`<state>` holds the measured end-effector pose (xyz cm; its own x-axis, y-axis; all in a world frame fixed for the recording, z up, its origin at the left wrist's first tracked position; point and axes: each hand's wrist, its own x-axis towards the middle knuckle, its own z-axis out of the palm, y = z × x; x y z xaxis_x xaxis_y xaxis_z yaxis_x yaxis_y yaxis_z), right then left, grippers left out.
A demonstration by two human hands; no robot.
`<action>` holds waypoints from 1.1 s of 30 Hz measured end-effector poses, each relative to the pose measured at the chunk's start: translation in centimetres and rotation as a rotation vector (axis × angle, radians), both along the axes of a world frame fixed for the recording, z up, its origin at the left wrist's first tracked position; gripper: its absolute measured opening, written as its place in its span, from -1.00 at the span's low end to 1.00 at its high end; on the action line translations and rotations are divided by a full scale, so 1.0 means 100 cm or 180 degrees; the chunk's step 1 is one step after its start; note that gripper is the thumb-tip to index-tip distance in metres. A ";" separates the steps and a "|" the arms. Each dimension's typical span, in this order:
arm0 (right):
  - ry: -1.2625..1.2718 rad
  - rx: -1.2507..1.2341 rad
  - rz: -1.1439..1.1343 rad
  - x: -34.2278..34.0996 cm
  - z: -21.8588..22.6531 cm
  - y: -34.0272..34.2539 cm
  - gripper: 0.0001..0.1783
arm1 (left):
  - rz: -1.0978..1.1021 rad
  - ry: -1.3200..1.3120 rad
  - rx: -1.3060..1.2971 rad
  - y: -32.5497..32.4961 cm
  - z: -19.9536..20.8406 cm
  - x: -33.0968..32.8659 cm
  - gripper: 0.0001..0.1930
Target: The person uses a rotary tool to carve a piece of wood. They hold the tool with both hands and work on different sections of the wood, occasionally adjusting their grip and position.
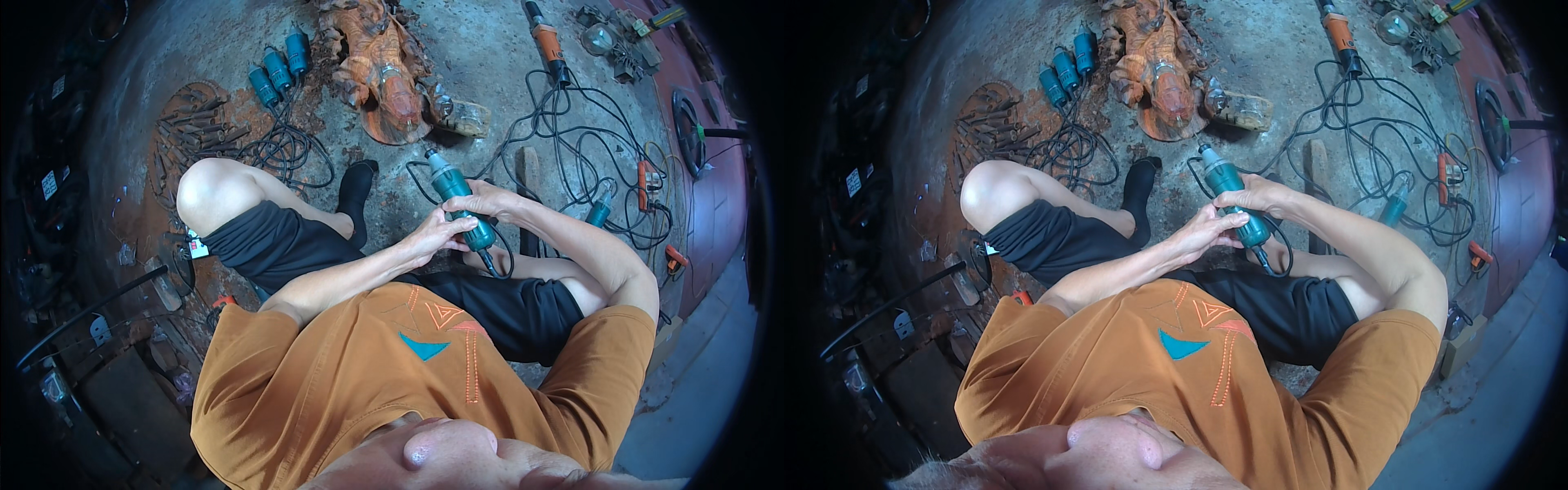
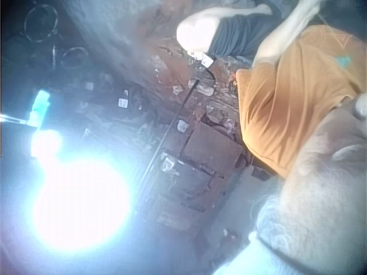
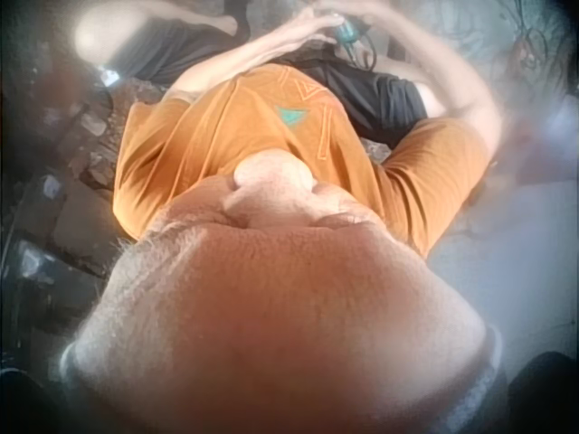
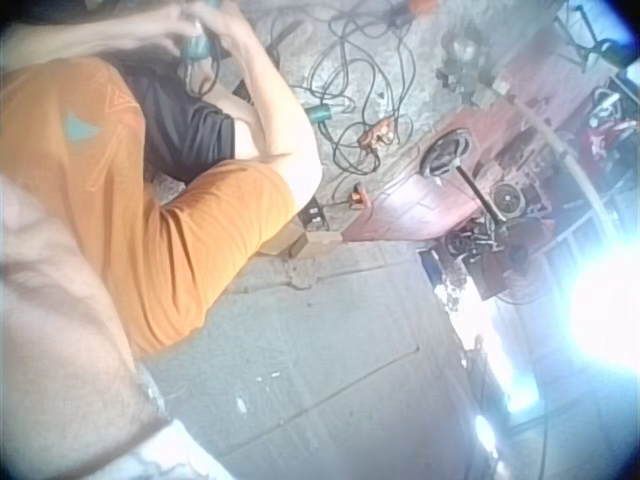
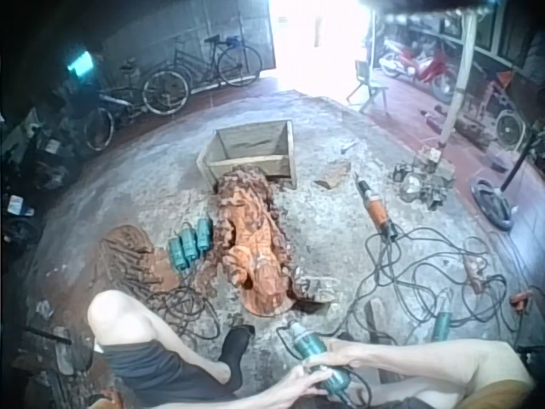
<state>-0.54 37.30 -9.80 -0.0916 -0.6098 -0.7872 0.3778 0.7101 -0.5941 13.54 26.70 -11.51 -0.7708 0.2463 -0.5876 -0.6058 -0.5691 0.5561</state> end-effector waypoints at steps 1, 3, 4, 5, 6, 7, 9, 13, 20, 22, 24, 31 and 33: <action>-0.0003 -0.0044 -0.0019 0.000 0.002 0.001 -0.37 | -0.0016 0.0020 0.0016 0.000 -0.002 -0.001 -0.43; -0.0040 -0.0058 -0.0090 -0.001 -0.004 0.005 -0.36 | -0.0049 0.0062 0.0035 0.001 -0.007 -0.003 -0.42; -0.0059 -0.0068 -0.0123 -0.001 -0.003 0.005 -0.35 | -0.0063 0.0082 0.0041 0.001 -0.006 -0.005 -0.42; -0.0078 -0.0016 -0.0114 -0.002 -0.003 0.005 -0.34 | -0.0074 0.0080 0.0033 0.001 -0.006 -0.006 -0.42; -0.0097 0.0037 -0.0105 -0.003 -0.001 0.005 -0.34 | -0.0084 0.0079 0.0024 0.001 -0.006 -0.008 -0.41; -0.0118 0.0092 -0.0100 -0.004 0.002 0.005 -0.33 | -0.0099 0.0074 0.0017 0.001 -0.005 -0.008 -0.41; -0.0070 0.0076 -0.0059 -0.004 0.008 0.003 -0.33 | -0.0100 0.0047 -0.0028 0.000 -0.005 -0.007 -0.41; -0.0014 0.0045 -0.0030 -0.001 0.002 0.003 -0.34 | -0.0068 0.0070 0.0005 0.000 -0.002 -0.004 -0.41; 0.0065 -0.0043 0.0067 0.004 -0.003 -0.004 -0.32 | 0.0080 0.0011 0.0044 0.001 -0.001 0.007 -0.39; 0.0102 -0.0049 0.0075 0.002 0.000 -0.003 -0.33 | 0.0084 0.0056 0.0057 0.001 -0.001 0.004 -0.38; -0.0032 -0.0062 -0.0011 0.002 0.001 -0.001 -0.35 | 0.0011 0.0082 0.0047 0.000 -0.003 0.002 -0.37; -0.0129 -0.0064 -0.0123 0.003 0.003 -0.003 -0.35 | -0.0088 0.0029 -0.0093 -0.007 0.005 0.001 -0.39; -0.0004 -0.0106 -0.0090 0.008 0.002 -0.007 -0.34 | -0.0069 0.0017 -0.0220 -0.011 0.005 0.006 -0.40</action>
<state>0.23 36.64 -9.64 -0.1083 -0.6330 -0.7666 0.3983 0.6789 -0.6168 14.13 25.61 -11.05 -0.7689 0.2220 -0.5996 -0.6144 -0.5161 0.5968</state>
